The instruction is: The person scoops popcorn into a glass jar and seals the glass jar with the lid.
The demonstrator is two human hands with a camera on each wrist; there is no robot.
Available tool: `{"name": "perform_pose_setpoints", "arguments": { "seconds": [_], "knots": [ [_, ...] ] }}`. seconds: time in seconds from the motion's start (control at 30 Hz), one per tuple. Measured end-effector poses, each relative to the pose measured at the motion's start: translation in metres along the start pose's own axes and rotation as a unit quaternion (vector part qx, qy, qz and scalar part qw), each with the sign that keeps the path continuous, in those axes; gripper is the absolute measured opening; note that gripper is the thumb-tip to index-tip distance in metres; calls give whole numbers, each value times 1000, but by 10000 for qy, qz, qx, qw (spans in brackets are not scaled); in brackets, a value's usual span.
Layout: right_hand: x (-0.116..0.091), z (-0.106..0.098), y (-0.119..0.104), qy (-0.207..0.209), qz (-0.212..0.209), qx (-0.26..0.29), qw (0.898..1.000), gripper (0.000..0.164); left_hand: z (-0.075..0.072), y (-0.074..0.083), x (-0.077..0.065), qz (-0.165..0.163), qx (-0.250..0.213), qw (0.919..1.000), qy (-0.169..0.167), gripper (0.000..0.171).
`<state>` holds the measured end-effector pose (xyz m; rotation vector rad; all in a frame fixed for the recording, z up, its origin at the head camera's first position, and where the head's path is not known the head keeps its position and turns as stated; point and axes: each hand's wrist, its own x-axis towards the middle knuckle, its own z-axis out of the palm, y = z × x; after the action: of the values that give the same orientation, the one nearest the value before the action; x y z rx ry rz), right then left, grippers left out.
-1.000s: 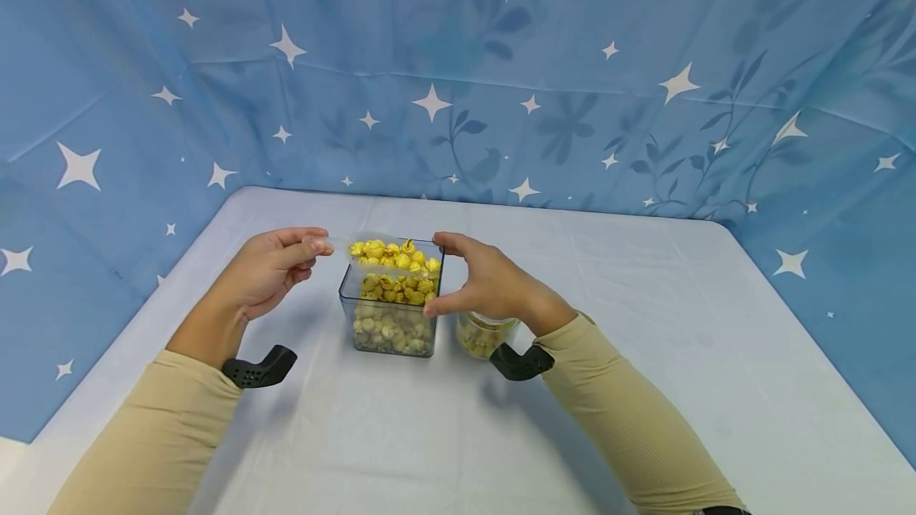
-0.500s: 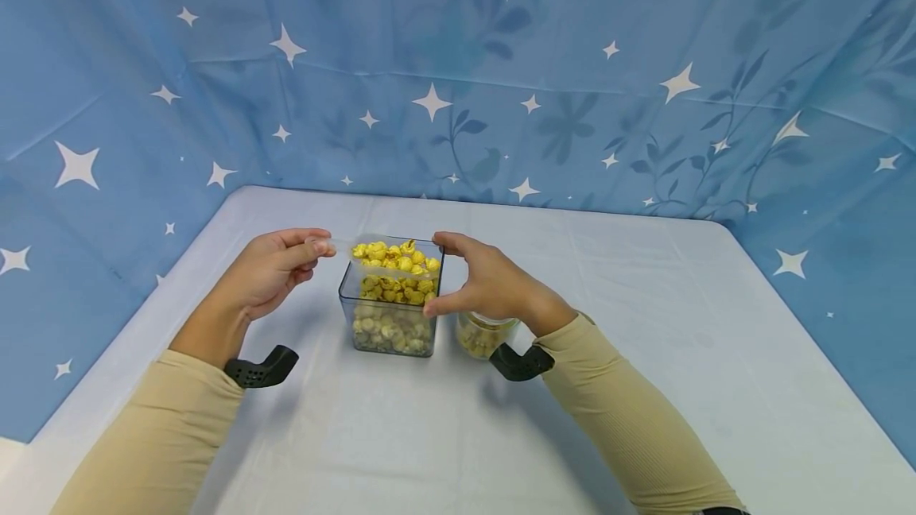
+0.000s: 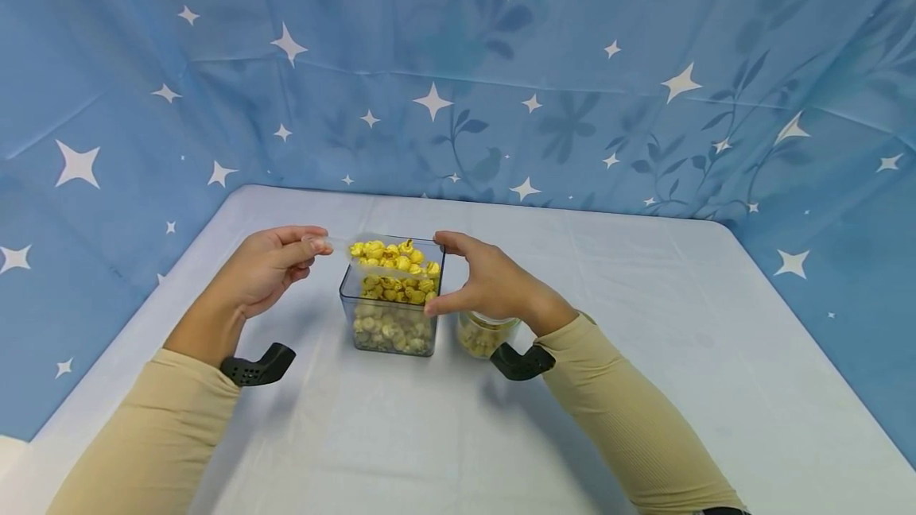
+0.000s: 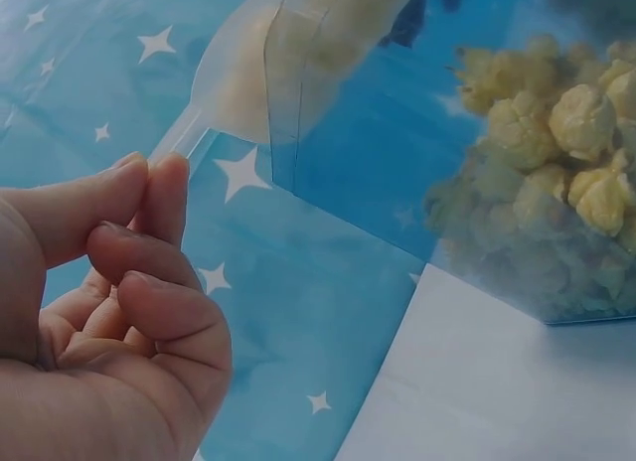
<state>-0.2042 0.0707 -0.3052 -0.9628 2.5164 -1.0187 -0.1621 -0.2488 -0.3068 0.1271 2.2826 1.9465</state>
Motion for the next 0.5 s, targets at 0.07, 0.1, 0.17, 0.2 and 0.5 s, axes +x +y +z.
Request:
{"name": "perform_pose_setpoints", "arguments": {
  "seconds": [0.07, 0.1, 0.17, 0.2, 0.5],
  "knots": [
    [0, 0, 0, 7, -8, -10, 10000, 102, 0, 0, 0, 13, -24, 10000, -28, 52],
    [0, 0, 0, 12, -13, -17, 10000, 102, 1, 1, 0, 11, -34, 10000, -39, 51],
    [0, 0, 0, 16, -19, -18, 10000, 102, 2, 0, 0, -5, -51, 10000, -55, 48],
    [0, 0, 0, 14, -22, -14, 10000, 102, 2, 0, 0, -7, -46, 10000, -67, 47],
    [0, 0, 1, 15, 26, 11, 10000, 102, 7, -1, 0, 39, 1, 9999, -138, 45]
  ]
}}
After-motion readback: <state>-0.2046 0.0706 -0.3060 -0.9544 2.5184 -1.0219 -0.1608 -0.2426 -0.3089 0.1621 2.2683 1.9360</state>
